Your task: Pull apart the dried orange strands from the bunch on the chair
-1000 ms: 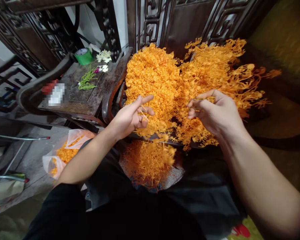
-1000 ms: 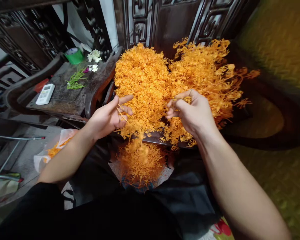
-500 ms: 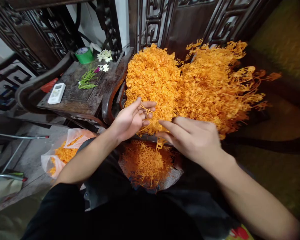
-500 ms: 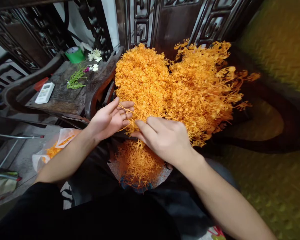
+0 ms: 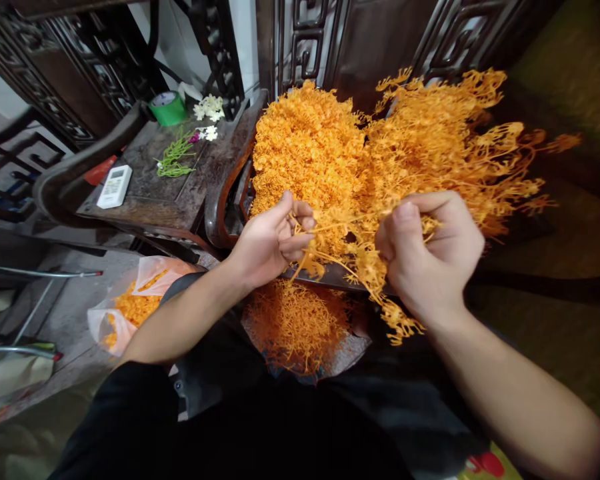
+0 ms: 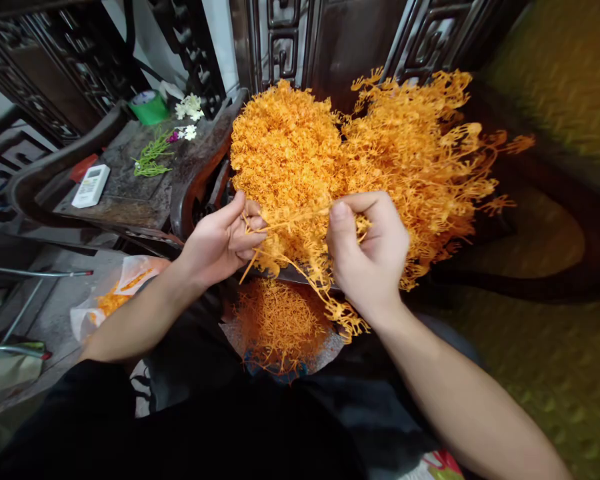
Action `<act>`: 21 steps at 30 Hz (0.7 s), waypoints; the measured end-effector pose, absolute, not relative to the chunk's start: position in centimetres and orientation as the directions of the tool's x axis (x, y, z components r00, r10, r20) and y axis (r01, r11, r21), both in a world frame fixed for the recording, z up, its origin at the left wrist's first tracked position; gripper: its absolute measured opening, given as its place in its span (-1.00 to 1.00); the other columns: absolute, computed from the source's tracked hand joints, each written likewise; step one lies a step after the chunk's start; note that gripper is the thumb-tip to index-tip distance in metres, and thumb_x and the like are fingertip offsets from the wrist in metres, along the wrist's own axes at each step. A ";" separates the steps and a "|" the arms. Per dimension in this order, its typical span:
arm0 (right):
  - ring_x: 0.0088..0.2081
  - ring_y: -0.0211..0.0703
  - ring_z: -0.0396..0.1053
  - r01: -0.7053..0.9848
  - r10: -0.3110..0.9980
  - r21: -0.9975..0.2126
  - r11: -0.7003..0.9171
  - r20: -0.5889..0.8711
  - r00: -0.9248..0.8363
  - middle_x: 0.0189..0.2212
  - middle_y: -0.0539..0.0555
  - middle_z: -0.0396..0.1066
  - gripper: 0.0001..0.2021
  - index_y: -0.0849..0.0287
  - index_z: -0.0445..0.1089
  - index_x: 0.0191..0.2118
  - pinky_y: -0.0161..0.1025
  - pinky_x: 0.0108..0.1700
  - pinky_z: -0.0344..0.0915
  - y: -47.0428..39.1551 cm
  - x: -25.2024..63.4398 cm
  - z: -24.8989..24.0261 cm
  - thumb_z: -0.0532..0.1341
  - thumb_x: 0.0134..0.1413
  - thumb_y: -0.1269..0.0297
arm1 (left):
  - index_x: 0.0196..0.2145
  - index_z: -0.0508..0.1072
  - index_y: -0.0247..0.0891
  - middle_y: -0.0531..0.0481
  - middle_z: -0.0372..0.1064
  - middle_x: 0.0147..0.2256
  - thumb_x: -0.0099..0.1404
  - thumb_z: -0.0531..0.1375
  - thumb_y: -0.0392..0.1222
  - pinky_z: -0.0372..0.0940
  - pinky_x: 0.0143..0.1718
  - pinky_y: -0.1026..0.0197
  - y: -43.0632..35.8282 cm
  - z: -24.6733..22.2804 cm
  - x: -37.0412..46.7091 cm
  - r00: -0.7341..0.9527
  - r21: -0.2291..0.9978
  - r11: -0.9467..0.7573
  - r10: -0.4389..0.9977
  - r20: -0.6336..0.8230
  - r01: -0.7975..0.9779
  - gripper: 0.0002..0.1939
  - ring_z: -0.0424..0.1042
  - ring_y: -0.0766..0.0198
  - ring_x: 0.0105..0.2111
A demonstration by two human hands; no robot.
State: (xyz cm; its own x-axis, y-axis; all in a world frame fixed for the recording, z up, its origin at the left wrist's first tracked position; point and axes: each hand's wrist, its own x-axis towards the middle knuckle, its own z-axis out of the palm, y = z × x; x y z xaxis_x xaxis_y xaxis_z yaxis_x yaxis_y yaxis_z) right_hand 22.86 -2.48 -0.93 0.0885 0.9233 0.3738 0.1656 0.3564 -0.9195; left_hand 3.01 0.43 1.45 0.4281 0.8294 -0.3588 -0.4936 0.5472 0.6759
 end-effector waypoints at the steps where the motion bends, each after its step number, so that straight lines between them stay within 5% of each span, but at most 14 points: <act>1: -0.62 -0.22 0.08 0.053 0.932 -0.941 0.334 0.338 0.131 -0.59 -0.08 0.11 -0.77 -0.01 0.23 -0.29 -0.18 -0.54 0.02 -2.1 22.8 -0.9 0.22 0.32 0.04 | -0.32 0.34 -0.28 0.12 0.28 -0.44 0.58 -0.05 0.01 -0.05 -0.67 0.41 0.5 1.5 3.2 0.419 0.680 0.539 0.835 -0.357 -0.497 -0.60 -0.02 0.58 -0.70; 6: -0.60 -0.33 -0.26 -0.318 0.948 -0.919 0.234 0.143 0.285 -0.58 -0.12 -0.17 -0.55 0.03 0.04 -0.53 -0.24 -0.62 -0.29 1.7 25.9 -0.2 0.43 -0.13 0.18 | -0.41 0.19 -0.24 0.21 0.10 -0.55 0.57 0.00 0.05 -0.05 -0.68 0.39 1.2 0.8 3.8 0.208 0.712 0.400 0.915 -0.346 -0.577 -0.58 -0.14 0.58 -0.73; 9: -0.60 -0.39 -0.11 -0.284 0.908 -0.935 0.212 0.081 0.412 -0.50 -0.03 0.22 -0.74 0.05 0.16 -0.49 -0.26 -0.63 -0.26 3.2 28.4 0.0 0.32 -0.16 0.29 | -0.42 0.17 -0.23 0.20 0.11 -0.55 0.56 -0.01 0.06 -0.05 -0.67 0.37 1.4 0.2 3.8 0.225 0.725 0.384 0.923 -0.311 -0.572 -0.57 -0.11 0.57 -0.73; 12: -0.47 -0.29 0.33 -0.209 0.968 -0.978 -0.005 -0.057 0.244 -0.21 0.17 0.51 -0.82 0.09 0.21 -0.42 -0.31 -0.58 0.11 2.7 29.0 -0.2 0.28 -0.08 0.33 | -0.43 0.15 -0.23 0.16 0.19 -0.50 0.54 0.02 0.07 -0.05 -0.66 0.37 1.0 0.0 4.1 0.369 0.729 0.432 0.892 -0.260 -0.531 -0.57 -0.05 0.58 -0.71; 14: -0.43 -0.26 0.41 -0.212 0.989 -0.975 -0.065 -0.091 0.113 -0.24 0.11 0.52 -0.76 0.09 0.19 -0.42 -0.30 -0.51 0.27 1.7 28.7 -0.2 0.32 -0.10 0.37 | -0.42 0.16 -0.24 0.14 0.23 -0.46 0.51 0.09 0.05 -0.09 -0.65 0.37 0.5 0.0 4.4 0.410 0.755 0.441 0.877 -0.250 -0.485 -0.59 -0.03 0.59 -0.70; 21: -0.62 -0.38 0.07 -0.269 0.997 -0.962 -0.041 -0.021 -0.074 -0.56 -0.02 0.25 -0.85 0.13 0.55 -0.31 -0.32 -0.59 -0.16 -0.4 27.7 0.0 0.28 -0.07 0.37 | -0.36 0.26 -0.25 0.16 0.14 -0.51 0.45 0.18 0.04 -0.17 -0.62 0.34 -0.5 0.1 5.0 0.472 0.844 0.430 0.845 -0.252 -0.319 -0.66 -0.03 0.55 -0.66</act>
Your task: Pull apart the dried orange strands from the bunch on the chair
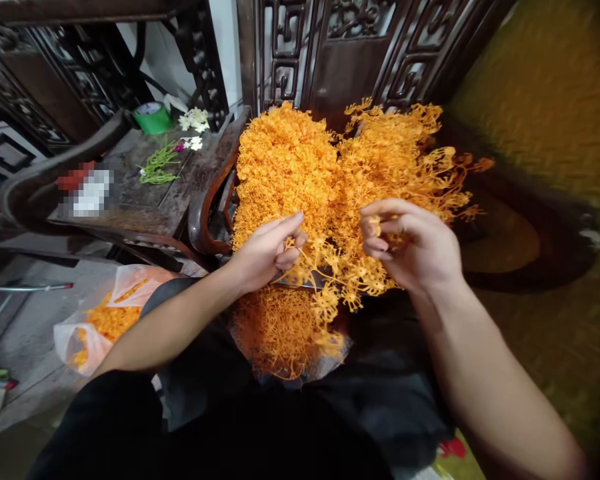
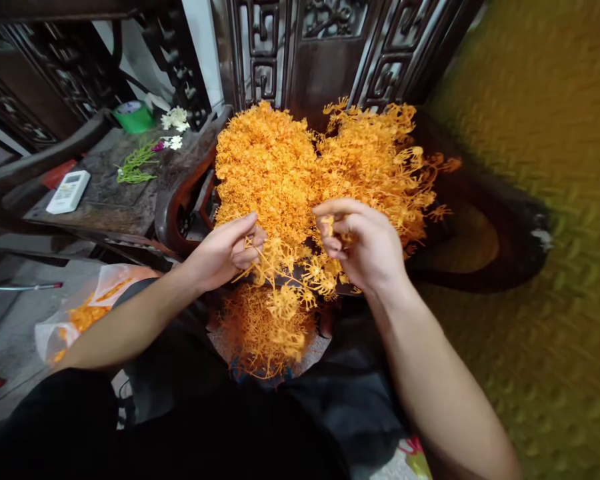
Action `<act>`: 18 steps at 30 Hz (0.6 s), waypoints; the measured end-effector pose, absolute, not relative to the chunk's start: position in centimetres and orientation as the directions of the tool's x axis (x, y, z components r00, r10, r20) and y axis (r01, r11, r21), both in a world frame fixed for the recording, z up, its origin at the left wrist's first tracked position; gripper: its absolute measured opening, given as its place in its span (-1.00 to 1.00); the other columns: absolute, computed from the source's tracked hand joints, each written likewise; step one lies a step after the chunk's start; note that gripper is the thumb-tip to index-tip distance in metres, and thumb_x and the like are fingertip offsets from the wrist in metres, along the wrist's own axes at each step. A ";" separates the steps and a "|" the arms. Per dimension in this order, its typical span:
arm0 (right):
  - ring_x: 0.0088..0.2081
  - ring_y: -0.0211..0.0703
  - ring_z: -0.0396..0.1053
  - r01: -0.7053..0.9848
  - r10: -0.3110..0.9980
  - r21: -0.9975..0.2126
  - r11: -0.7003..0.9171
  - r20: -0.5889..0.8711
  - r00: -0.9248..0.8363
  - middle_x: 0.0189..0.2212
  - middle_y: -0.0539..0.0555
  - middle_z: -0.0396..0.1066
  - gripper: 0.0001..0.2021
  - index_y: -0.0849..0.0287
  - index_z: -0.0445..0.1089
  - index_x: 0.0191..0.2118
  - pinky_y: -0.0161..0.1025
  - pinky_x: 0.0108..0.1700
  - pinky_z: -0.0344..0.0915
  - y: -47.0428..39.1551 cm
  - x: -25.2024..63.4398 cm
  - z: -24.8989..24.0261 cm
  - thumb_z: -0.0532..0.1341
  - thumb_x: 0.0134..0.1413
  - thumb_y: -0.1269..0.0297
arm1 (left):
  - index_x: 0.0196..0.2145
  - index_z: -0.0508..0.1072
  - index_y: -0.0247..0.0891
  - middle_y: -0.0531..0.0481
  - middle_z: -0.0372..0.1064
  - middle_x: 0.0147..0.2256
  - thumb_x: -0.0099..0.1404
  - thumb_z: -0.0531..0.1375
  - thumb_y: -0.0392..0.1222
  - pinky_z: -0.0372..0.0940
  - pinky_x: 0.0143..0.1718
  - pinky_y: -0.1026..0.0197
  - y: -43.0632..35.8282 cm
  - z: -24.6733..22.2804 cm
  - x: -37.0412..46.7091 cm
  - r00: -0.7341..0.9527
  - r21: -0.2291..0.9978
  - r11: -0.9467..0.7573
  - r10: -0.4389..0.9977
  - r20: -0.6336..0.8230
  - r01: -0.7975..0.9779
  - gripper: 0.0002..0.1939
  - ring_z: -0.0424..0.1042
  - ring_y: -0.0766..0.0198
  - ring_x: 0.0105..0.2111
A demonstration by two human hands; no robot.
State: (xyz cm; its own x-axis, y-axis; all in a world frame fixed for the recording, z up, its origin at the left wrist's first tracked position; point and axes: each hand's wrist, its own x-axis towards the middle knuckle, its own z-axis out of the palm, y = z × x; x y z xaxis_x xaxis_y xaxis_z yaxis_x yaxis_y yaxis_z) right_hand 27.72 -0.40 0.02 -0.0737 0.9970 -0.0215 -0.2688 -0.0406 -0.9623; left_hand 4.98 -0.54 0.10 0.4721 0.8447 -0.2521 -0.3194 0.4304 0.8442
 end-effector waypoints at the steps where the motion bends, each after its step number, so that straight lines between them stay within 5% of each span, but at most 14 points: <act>1: -0.62 -0.36 0.07 -0.219 0.996 -0.973 -0.066 -0.050 -0.076 -0.59 -0.01 0.22 -0.87 0.15 0.56 -0.31 -0.31 -0.59 -0.16 -0.5 27.5 -0.2 0.28 0.00 0.30 | -0.36 0.26 -0.25 0.17 0.13 -0.52 0.45 0.18 0.04 -0.17 -0.62 0.33 -0.6 0.0 5.0 0.472 0.848 0.431 0.843 -0.257 -0.309 -0.66 -0.04 0.54 -0.66; 6: -0.65 -0.35 0.07 0.058 0.994 -0.996 -0.075 -0.079 -0.080 -0.67 -0.03 0.20 -0.57 0.14 0.41 -0.46 -0.30 -0.60 -0.08 -1.0 26.5 -1.7 0.28 0.22 -0.12 | -0.38 0.27 -0.25 0.15 0.13 -0.51 0.44 0.18 0.02 -0.18 -0.59 0.31 -0.6 -0.1 4.8 0.470 0.871 0.412 0.845 -0.255 -0.267 -0.67 -0.05 0.54 -0.64; 13: -0.58 -0.32 0.11 0.251 0.945 -0.968 0.023 -0.061 -0.322 -0.59 -0.08 0.22 -0.46 0.17 0.54 -0.01 -0.29 -0.52 -0.01 0.0 27.4 -2.1 0.24 0.21 -0.23 | -0.43 0.28 -0.25 0.18 -0.03 -0.60 0.44 0.17 0.09 -0.23 -0.58 0.27 -0.7 -0.2 4.3 0.534 0.884 0.425 0.802 -0.267 -0.196 -0.60 -0.12 0.51 -0.64; 18: -0.43 -0.19 0.33 0.417 0.839 -0.883 0.217 -0.049 -0.542 -0.51 -0.01 0.37 -0.45 0.16 0.56 -0.25 -0.23 -0.35 0.20 0.5 26.7 -1.5 0.35 -0.01 -0.31 | -0.40 0.28 -0.24 0.17 0.02 -0.56 0.40 0.21 0.08 -0.21 -0.59 0.27 -0.7 -0.3 4.3 0.487 0.882 0.420 0.828 -0.277 -0.212 -0.63 -0.10 0.50 -0.63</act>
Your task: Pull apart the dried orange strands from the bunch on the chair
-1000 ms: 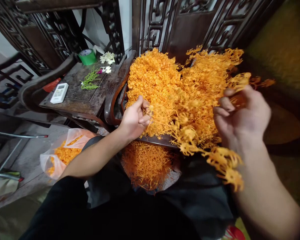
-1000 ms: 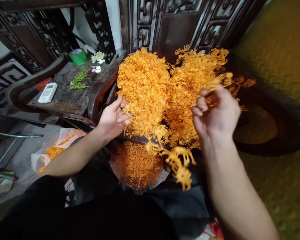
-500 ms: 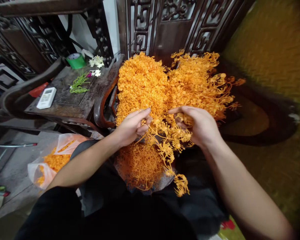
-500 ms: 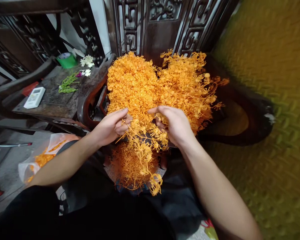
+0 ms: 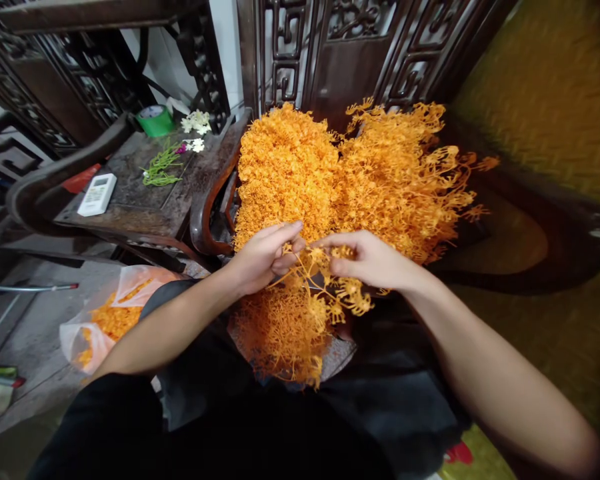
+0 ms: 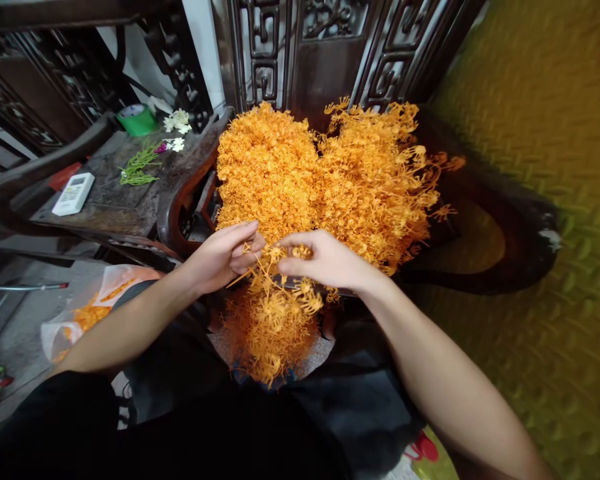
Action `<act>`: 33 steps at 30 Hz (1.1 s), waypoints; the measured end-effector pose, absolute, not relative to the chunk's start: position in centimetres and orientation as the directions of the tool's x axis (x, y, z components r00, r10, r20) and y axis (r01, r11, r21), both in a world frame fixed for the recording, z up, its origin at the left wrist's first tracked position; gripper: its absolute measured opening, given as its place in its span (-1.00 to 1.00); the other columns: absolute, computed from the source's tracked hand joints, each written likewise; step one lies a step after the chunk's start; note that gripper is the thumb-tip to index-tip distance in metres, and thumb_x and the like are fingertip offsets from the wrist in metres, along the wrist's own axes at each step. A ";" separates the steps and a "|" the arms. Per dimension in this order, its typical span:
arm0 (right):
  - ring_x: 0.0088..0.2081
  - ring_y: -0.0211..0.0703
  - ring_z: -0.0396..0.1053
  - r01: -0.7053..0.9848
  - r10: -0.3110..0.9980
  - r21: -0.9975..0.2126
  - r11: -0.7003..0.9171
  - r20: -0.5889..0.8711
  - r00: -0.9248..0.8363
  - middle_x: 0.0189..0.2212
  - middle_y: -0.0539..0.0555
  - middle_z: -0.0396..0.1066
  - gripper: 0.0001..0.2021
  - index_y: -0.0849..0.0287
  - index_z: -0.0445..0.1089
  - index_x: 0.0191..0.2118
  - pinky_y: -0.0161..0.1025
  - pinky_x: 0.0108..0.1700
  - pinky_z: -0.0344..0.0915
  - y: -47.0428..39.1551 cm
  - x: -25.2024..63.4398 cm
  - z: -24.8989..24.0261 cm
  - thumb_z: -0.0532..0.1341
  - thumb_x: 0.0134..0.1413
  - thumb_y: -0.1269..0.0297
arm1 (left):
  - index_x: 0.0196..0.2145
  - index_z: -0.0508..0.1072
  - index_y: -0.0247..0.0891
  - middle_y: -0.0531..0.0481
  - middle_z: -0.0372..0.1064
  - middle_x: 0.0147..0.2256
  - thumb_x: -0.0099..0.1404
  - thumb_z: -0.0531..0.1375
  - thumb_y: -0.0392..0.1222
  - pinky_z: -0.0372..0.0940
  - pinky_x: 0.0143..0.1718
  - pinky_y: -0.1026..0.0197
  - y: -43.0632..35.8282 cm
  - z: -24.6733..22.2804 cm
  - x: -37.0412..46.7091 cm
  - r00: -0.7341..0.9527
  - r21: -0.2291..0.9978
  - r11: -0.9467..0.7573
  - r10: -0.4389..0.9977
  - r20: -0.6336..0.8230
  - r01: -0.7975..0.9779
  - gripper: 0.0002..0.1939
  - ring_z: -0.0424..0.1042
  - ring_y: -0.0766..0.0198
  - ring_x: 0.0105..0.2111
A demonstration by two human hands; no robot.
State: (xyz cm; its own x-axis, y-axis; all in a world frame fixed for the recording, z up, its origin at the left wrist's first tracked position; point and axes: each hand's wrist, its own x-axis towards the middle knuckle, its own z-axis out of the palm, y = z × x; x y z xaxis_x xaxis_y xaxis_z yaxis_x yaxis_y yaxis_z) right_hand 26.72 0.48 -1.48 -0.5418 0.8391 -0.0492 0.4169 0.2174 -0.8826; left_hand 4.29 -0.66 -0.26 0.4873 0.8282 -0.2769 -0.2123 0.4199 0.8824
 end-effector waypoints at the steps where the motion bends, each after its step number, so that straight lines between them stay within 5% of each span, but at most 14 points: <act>1: -0.43 -0.20 0.32 0.419 0.831 -0.878 0.233 -0.044 -0.554 -0.51 -0.01 0.36 -0.49 0.16 0.52 -0.34 -0.24 -0.35 0.20 0.3 26.3 -1.5 0.36 -0.01 -0.28 | -0.40 0.27 -0.24 0.17 0.03 -0.55 0.40 0.22 0.08 -0.22 -0.59 0.27 -0.6 -0.3 4.3 0.472 0.885 0.413 0.837 -0.277 -0.214 -0.63 -0.10 0.50 -0.63; 5: -0.57 -0.31 0.17 0.383 0.864 -0.906 0.181 -0.039 -0.501 -0.61 -0.08 0.26 -0.54 0.14 0.31 -0.43 -0.28 -0.47 0.11 -0.5 25.0 -2.1 0.23 0.24 -0.17 | -0.29 0.31 -0.21 0.20 0.10 -0.55 0.32 0.31 0.08 -0.15 -0.60 0.30 -0.6 -1.0 4.0 0.413 0.931 0.352 0.865 -0.285 -0.095 -0.65 -0.03 0.50 -0.63; 10: -0.61 -0.27 0.26 0.364 0.908 -0.928 0.078 -0.085 -0.410 -0.66 -0.08 0.31 -0.59 0.11 0.27 -0.35 -0.29 -0.51 0.18 -0.6 24.7 -2.5 0.18 0.31 -0.15 | -0.17 0.42 -0.29 -0.01 0.50 -0.28 0.11 0.47 -0.12 0.31 -0.29 0.26 -0.5 -2.1 3.5 0.450 0.973 0.205 0.862 -0.232 0.108 -0.59 0.44 0.38 -0.35; 16: -0.61 -0.29 0.24 0.307 0.934 -0.950 0.051 -0.063 -0.352 -0.54 -0.06 0.33 -0.62 0.12 0.38 -0.18 -0.29 -0.57 0.18 -0.5 24.3 -3.0 0.20 0.30 -0.14 | -0.24 0.48 -0.29 -0.01 0.56 -0.34 0.17 0.39 -0.15 0.32 -0.29 0.25 -0.3 -2.3 3.8 0.478 0.971 0.190 0.846 -0.236 0.144 -0.74 0.49 0.35 -0.36; 18: -0.53 -0.25 0.34 0.292 0.940 -0.951 0.098 -0.007 -0.340 -0.39 0.01 0.44 -0.57 0.10 0.39 0.07 -0.26 -0.50 0.30 -0.4 24.3 -3.1 0.18 0.32 -0.12 | -0.29 0.50 -0.28 0.00 0.55 -0.38 0.17 0.39 -0.13 0.30 -0.31 0.26 -0.3 -2.4 4.1 0.456 0.973 0.185 0.860 -0.229 0.139 -0.78 0.48 0.36 -0.39; 21: -0.13 -0.07 0.53 0.317 0.898 -0.888 0.334 0.198 -0.393 -0.06 0.12 0.54 -0.49 0.06 0.39 0.23 -0.10 -0.08 0.46 -0.6 24.1 -3.1 0.28 0.26 -0.04 | -0.36 0.51 -0.30 -0.01 0.54 -0.41 0.15 0.38 -0.13 0.28 -0.33 0.26 -0.3 -2.6 4.4 0.430 0.973 0.203 0.872 -0.232 0.114 -0.81 0.45 0.36 -0.42; 23: -0.02 -0.02 0.51 0.331 0.846 -0.823 0.463 0.298 -0.442 -0.01 0.12 0.55 -0.56 0.05 0.49 0.15 -0.06 0.05 0.41 -1.0 23.8 -3.0 0.35 0.21 0.03 | -0.38 0.52 -0.31 -0.01 0.52 -0.43 0.18 0.35 -0.13 0.25 -0.37 0.27 -0.4 -2.6 4.5 0.406 0.976 0.192 0.887 -0.218 0.104 -0.82 0.41 0.38 -0.45; 27: -0.33 -0.14 0.46 0.347 0.860 -0.815 0.465 0.323 -0.395 -0.35 0.06 0.54 -0.83 0.04 0.64 -0.20 -0.15 -0.23 0.39 -1.4 24.1 -2.3 0.32 0.27 0.12 | -0.38 0.56 -0.29 0.06 0.46 -0.48 0.27 0.25 -0.15 0.18 -0.41 0.27 -0.5 -2.1 3.8 0.519 0.958 -0.033 0.846 -0.125 0.285 -0.84 0.31 0.39 -0.49; 30: -0.51 -0.25 0.32 0.275 0.950 -0.912 0.305 0.310 -0.026 -0.53 0.03 0.41 -0.78 0.10 0.59 -0.36 -0.23 -0.47 0.21 -0.2 26.1 -1.3 0.36 0.22 0.08 | -0.35 0.60 -0.26 0.06 0.49 -0.47 0.28 0.24 -0.20 0.17 -0.39 0.27 -0.7 -1.5 2.8 0.683 0.863 -0.204 0.702 -0.200 0.462 -0.86 0.31 0.37 -0.48; 33: -0.67 -0.39 0.08 -0.030 0.936 -0.977 0.212 0.194 0.293 -0.65 -0.07 0.20 -0.66 0.16 0.48 -0.43 -0.28 -0.63 -0.09 1.5 28.8 -0.7 0.46 0.05 -0.01 | -0.35 0.58 -0.27 0.05 0.45 -0.48 0.29 0.24 -0.18 0.15 -0.42 0.27 -0.8 -1.0 1.8 0.674 0.833 -0.200 0.695 -0.251 0.516 -0.86 0.31 0.37 -0.48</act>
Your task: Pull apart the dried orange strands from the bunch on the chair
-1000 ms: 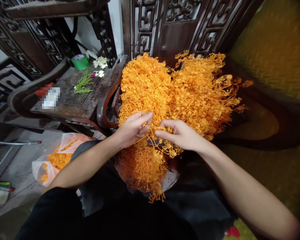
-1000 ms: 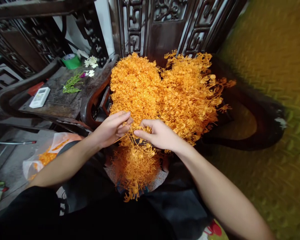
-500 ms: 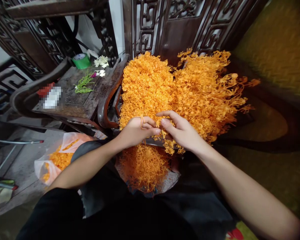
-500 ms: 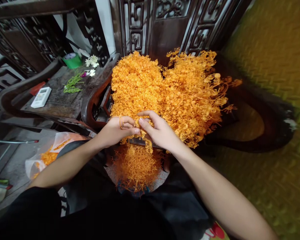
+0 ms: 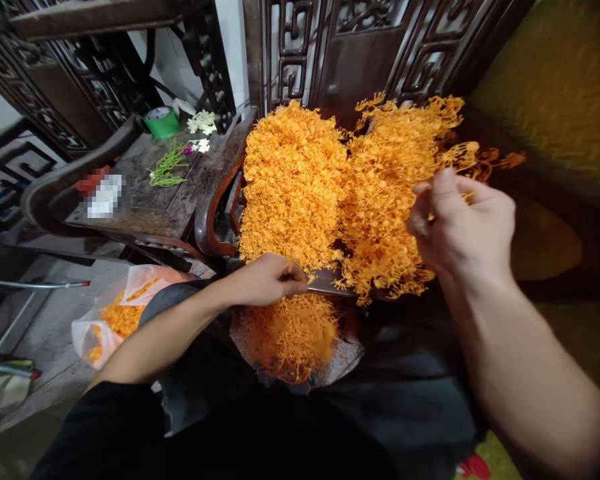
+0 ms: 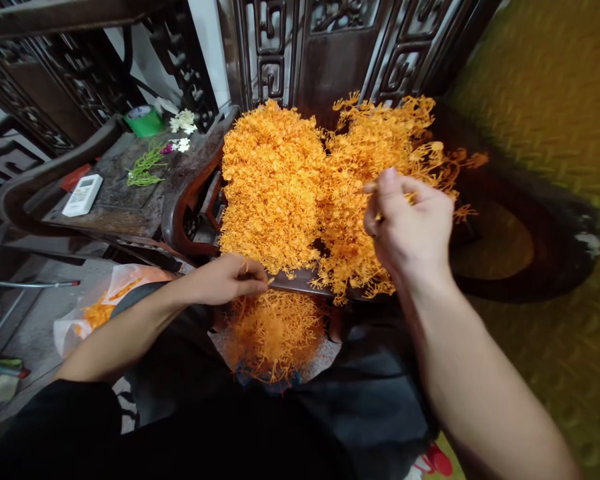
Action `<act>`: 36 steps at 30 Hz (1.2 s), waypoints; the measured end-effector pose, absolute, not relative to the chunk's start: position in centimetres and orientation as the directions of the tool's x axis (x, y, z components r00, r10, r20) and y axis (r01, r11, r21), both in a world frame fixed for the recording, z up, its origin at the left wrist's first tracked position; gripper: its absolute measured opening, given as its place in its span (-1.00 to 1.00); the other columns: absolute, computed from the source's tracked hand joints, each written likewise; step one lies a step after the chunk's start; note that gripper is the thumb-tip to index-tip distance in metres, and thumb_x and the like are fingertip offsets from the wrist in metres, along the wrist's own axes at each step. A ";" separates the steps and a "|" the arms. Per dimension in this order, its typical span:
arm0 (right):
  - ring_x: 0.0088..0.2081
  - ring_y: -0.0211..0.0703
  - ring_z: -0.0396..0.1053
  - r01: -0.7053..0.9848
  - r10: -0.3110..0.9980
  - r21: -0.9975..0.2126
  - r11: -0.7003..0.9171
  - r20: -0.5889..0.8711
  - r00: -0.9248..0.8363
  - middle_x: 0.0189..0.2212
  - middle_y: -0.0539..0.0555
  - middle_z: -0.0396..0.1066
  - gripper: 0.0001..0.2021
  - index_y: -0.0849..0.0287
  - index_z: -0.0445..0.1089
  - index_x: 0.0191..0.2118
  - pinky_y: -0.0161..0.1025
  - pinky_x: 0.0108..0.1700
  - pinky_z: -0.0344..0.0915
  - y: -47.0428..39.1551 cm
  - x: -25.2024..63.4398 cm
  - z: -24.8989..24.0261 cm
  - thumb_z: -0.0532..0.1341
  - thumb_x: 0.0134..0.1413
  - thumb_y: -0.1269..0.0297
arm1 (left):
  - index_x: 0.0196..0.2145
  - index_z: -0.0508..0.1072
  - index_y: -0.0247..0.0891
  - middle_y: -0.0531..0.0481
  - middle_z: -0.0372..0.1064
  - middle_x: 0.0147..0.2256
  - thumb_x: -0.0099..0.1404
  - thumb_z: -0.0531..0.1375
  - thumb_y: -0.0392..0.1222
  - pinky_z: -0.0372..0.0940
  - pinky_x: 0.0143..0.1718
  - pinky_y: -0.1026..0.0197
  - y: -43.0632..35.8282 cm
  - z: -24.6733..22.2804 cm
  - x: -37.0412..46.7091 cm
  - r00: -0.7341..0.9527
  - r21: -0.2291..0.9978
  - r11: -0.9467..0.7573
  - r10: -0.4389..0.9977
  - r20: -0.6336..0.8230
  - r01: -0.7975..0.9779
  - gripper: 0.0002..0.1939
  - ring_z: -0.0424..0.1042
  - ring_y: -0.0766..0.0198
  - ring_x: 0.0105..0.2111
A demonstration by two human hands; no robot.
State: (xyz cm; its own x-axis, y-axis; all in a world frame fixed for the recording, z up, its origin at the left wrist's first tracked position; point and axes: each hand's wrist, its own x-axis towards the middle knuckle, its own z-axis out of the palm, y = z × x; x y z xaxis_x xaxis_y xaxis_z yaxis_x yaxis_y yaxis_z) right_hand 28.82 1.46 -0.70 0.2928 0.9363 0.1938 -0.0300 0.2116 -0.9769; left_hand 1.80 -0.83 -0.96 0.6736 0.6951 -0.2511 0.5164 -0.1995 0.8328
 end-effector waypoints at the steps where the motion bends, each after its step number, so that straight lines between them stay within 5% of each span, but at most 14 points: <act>1: -0.68 -0.40 0.09 -0.125 0.951 -0.980 0.157 0.115 0.287 -0.64 -0.08 0.19 -0.62 0.16 0.44 -0.45 -0.29 -0.65 -0.12 1.8 29.4 -0.7 0.49 -0.01 -0.04 | -0.35 0.57 -0.27 0.06 0.43 -0.48 0.31 0.23 -0.16 0.14 -0.42 0.27 -0.8 -0.8 1.5 0.642 0.841 -0.176 0.729 -0.238 0.511 -0.84 0.30 0.37 -0.48; 4: -0.54 -0.30 0.37 -0.187 0.993 -0.977 -0.097 -0.108 0.046 -0.42 0.05 0.40 -0.55 0.17 0.41 -0.44 -0.36 -0.67 0.01 1.4 29.5 -1.1 0.50 -0.09 -0.12 | -0.39 0.51 -0.27 0.09 0.31 -0.50 0.33 0.22 -0.09 0.08 -0.46 0.28 -0.5 -0.2 0.9 0.533 0.878 -0.080 0.819 -0.212 0.472 -0.78 0.20 0.40 -0.51; 7: -0.36 -0.19 0.49 -0.091 0.975 -0.981 -0.174 -0.158 -0.155 -0.17 0.20 0.51 -0.60 0.20 0.52 -0.31 -0.35 -0.61 0.20 0.0 27.8 -1.7 0.48 -0.03 -0.07 | -0.44 0.46 -0.28 0.13 0.20 -0.57 0.29 0.26 -0.07 -0.02 -0.52 0.27 -0.2 0.1 0.7 0.440 0.890 0.008 0.867 -0.233 0.456 -0.76 0.09 0.43 -0.56; 10: -0.55 -0.30 0.31 -0.014 0.973 -0.992 -0.129 -0.124 -0.197 -0.40 0.06 0.47 -0.57 0.12 0.56 -0.03 -0.31 -0.62 0.14 -1.2 26.5 -2.0 0.41 0.10 -0.06 | -0.46 0.46 -0.28 0.11 0.22 -0.56 0.25 0.28 -0.11 -0.01 -0.52 0.27 0.0 0.2 0.8 0.403 0.883 0.013 0.886 -0.228 0.469 -0.79 0.11 0.43 -0.56; 13: -0.65 -0.32 0.08 0.200 0.965 -0.979 -0.036 -0.086 -0.247 -0.65 -0.08 0.22 -0.48 0.13 0.57 0.01 -0.26 -0.61 0.02 -1.5 26.2 -1.8 0.26 0.22 -0.21 | -0.49 0.45 -0.28 0.09 0.24 -0.57 0.23 0.29 -0.12 -0.01 -0.52 0.27 0.1 0.2 1.1 0.382 0.869 0.000 0.898 -0.217 0.494 -0.79 0.14 0.42 -0.57; 18: -0.60 -0.22 0.21 0.580 0.947 -0.811 0.076 -0.124 -0.297 -0.53 0.05 0.44 -0.33 0.22 0.57 0.04 -0.20 -0.51 0.13 -2.0 25.1 -1.3 0.22 0.15 -0.32 | -0.48 0.44 -0.27 0.09 0.24 -0.58 0.25 0.25 -0.12 0.01 -0.52 0.25 0.0 0.3 1.4 0.339 0.839 0.031 0.906 -0.253 0.543 -0.79 0.15 0.41 -0.58; 21: -0.55 -0.18 0.29 0.657 0.933 -0.733 0.178 -0.085 -0.349 -0.52 0.06 0.47 -0.53 0.16 0.60 -0.13 -0.19 -0.44 0.17 -2.6 24.0 -1.5 0.26 0.19 -0.17 | -0.49 0.44 -0.27 0.09 0.25 -0.59 0.25 0.22 -0.15 0.01 -0.50 0.24 0.2 -0.3 1.5 0.321 0.818 -0.023 0.926 -0.200 0.575 -0.80 0.15 0.39 -0.57; 25: -0.49 -0.16 0.35 0.566 0.963 -0.788 0.242 0.122 -0.242 -0.52 0.07 0.47 -0.70 0.11 0.52 -0.42 -0.18 -0.42 0.21 -3.3 25.1 -0.2 0.34 0.18 -0.01 | -0.55 0.42 -0.27 0.09 0.24 -0.60 0.21 0.22 -0.23 0.01 -0.46 0.23 1.1 -1.3 1.2 0.236 0.791 -0.126 0.971 -0.024 0.598 -0.81 0.16 0.38 -0.53; 29: -0.55 -0.23 0.25 0.273 0.864 -0.913 0.304 0.385 0.325 -0.50 0.06 0.36 -0.71 0.08 0.47 -0.43 -0.20 -0.58 0.12 -3.1 27.7 2.2 0.44 0.06 0.00 | -0.53 0.42 -0.28 0.13 0.17 -0.62 0.17 0.29 -0.21 -0.06 -0.51 0.25 2.0 -1.0 0.5 0.076 0.936 0.027 0.995 -0.057 0.351 -0.83 0.08 0.43 -0.59; 32: -0.64 -0.31 0.22 -0.100 0.955 -0.976 0.195 0.166 0.247 -0.49 0.02 0.27 -0.61 0.09 0.36 -0.46 -0.24 -0.70 0.07 -2.2 27.7 2.0 0.47 0.00 -0.05 | -0.48 0.39 -0.26 0.20 0.04 -0.64 0.21 0.31 -0.15 -0.20 -0.58 0.26 2.0 0.0 0.7 0.078 0.991 0.123 0.989 -0.126 0.047 -0.79 -0.07 0.50 -0.66; 36: -0.53 -0.30 0.39 -0.263 0.996 -0.960 -0.094 -0.088 -0.035 -0.37 -0.03 0.32 -0.55 0.09 0.34 -0.32 -0.26 -0.55 0.42 -0.6 25.6 -0.5 0.51 -0.09 -0.06 | -0.45 0.37 -0.26 0.23 0.02 -0.62 0.21 0.34 -0.14 -0.30 -0.63 0.26 1.7 0.7 1.8 0.103 0.982 0.150 0.985 -0.138 -0.114 -0.77 -0.14 0.55 -0.69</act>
State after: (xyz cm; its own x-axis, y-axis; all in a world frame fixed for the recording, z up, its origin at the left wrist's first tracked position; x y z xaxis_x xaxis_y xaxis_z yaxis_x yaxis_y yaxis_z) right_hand 25.64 -0.65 -0.48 -0.0349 0.9955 -0.0876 -0.2627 -0.0937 -0.9603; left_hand 1.82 1.67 0.66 0.1026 0.9851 -0.1383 -0.1140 0.1497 0.9821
